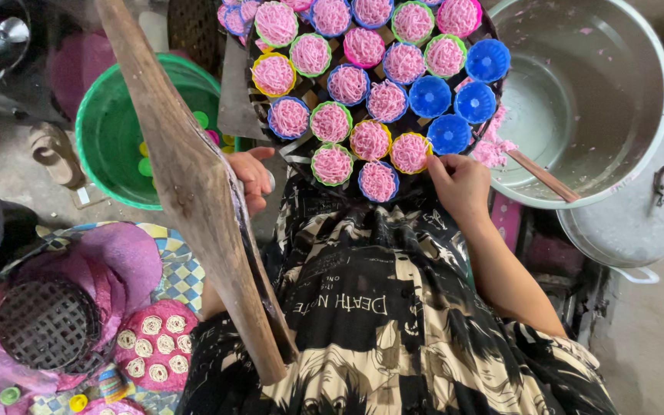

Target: The person sits at a work corner and makes decorative candles. They press pink wax into a wooden mold with a cylindrical plunger, scrape and load more wax from a metal basin with a stick, extrude the wax rope, and fill colorful plastic candle cups arranged on a tray, repeating the cycle for many cups.

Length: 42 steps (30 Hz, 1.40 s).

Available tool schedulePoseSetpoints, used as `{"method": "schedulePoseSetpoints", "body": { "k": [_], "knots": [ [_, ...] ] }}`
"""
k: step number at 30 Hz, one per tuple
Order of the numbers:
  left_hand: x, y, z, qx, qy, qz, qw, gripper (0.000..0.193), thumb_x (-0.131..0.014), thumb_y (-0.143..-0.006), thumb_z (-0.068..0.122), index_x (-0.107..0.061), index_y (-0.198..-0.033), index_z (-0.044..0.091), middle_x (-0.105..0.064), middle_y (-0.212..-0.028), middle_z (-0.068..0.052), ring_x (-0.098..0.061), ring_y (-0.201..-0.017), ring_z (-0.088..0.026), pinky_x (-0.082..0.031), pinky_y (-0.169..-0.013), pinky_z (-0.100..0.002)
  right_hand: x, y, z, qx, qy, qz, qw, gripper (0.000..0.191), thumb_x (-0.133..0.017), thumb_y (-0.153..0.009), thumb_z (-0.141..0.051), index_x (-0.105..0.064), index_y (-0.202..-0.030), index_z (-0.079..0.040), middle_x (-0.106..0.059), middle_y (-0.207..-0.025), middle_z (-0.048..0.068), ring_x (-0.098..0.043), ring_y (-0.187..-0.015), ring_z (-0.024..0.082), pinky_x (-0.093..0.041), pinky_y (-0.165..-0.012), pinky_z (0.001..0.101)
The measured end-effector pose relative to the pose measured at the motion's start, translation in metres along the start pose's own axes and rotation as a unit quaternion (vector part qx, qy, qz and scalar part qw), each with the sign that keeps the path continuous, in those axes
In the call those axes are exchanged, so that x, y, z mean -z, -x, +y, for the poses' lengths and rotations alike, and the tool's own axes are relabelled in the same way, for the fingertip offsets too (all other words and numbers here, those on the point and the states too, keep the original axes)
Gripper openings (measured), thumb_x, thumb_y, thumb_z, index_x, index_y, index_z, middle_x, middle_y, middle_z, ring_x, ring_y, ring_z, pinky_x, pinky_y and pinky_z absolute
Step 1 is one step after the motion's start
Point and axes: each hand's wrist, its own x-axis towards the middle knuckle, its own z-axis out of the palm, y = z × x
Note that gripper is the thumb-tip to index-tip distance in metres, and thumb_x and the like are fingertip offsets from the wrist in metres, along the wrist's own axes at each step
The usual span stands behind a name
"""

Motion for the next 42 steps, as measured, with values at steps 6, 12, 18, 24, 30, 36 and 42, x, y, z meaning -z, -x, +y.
{"method": "schedulePoseSetpoints", "body": {
  "k": [6,12,18,24,30,36,42],
  "knots": [
    [-0.005,0.003,0.0,-0.004,0.021,0.006,1.0,0.047,-0.081,-0.087,0.005,-0.06,-0.127,0.014,-0.063,-0.097,0.001,-0.067,-0.094,-0.019,-0.041,-0.118,-0.053,-0.002,0.002,-0.004,-0.013,-0.012,-0.002,1.0,0.032,-0.072,-0.1,-0.032,-0.076,-0.091,-0.001,-0.062,-0.06,0.013,-0.057,-0.051,0.019,-0.042,-0.052,0.0374],
    [-0.005,0.007,0.002,0.016,-0.001,0.017,1.0,0.043,-0.08,-0.09,0.005,-0.058,-0.125,0.015,-0.063,-0.096,0.004,-0.066,-0.092,-0.017,-0.042,-0.116,-0.052,0.003,0.018,-0.014,0.055,0.024,0.026,0.998,0.032,-0.075,-0.103,-0.03,-0.077,-0.089,-0.001,-0.065,-0.069,0.013,-0.058,-0.059,0.018,-0.043,-0.057,0.0353],
    [-0.008,0.008,0.003,0.033,0.009,0.041,0.999,0.039,-0.08,-0.087,0.005,-0.06,-0.119,0.014,-0.063,-0.093,0.004,-0.066,-0.088,-0.017,-0.043,-0.117,-0.051,0.0,0.032,-0.028,-0.021,-0.009,-0.131,0.991,0.029,-0.075,-0.094,-0.032,-0.078,-0.092,-0.003,-0.067,-0.064,0.011,-0.06,-0.056,0.017,-0.045,-0.053,0.0335],
    [-0.014,0.009,-0.001,0.015,-0.019,0.043,0.999,0.04,-0.083,-0.085,0.002,-0.062,-0.117,0.015,-0.062,-0.091,0.004,-0.066,-0.085,-0.016,-0.046,-0.112,-0.049,-0.006,0.027,-0.036,-0.017,-0.014,-0.144,0.989,0.026,-0.076,-0.09,-0.031,-0.079,-0.094,-0.005,-0.072,-0.069,0.009,-0.065,-0.058,0.015,-0.048,-0.055,0.0321],
    [-0.01,0.009,-0.006,0.008,-0.001,0.035,0.999,0.042,-0.085,-0.082,0.0,-0.064,-0.115,0.016,-0.062,-0.094,0.003,-0.066,-0.086,-0.017,-0.047,-0.113,-0.05,-0.007,0.032,-0.034,0.064,0.085,-0.059,0.993,0.025,-0.075,-0.089,-0.031,-0.08,-0.089,-0.007,-0.074,-0.08,0.012,-0.07,-0.07,0.026,-0.052,-0.065,0.0365],
    [-0.011,0.009,-0.006,0.006,-0.025,0.022,0.999,0.043,-0.085,-0.081,0.0,-0.063,-0.115,0.015,-0.063,-0.096,0.004,-0.066,-0.086,-0.017,-0.048,-0.113,-0.051,-0.008,0.028,-0.031,0.01,0.035,-0.128,0.991,0.03,-0.072,-0.093,-0.035,-0.079,-0.096,-0.006,-0.073,-0.08,0.014,-0.071,-0.069,0.026,-0.052,-0.063,0.0378],
    [-0.018,0.012,-0.001,0.026,-0.027,0.056,0.998,0.043,-0.085,-0.081,0.001,-0.064,-0.115,0.016,-0.063,-0.09,0.005,-0.065,-0.082,-0.016,-0.047,-0.111,-0.049,-0.011,0.025,-0.034,-0.033,0.003,-0.146,0.989,0.031,-0.072,-0.094,-0.035,-0.078,-0.096,-0.005,-0.07,-0.07,0.013,-0.068,-0.061,0.021,-0.049,-0.059,0.036]
  ]
}}
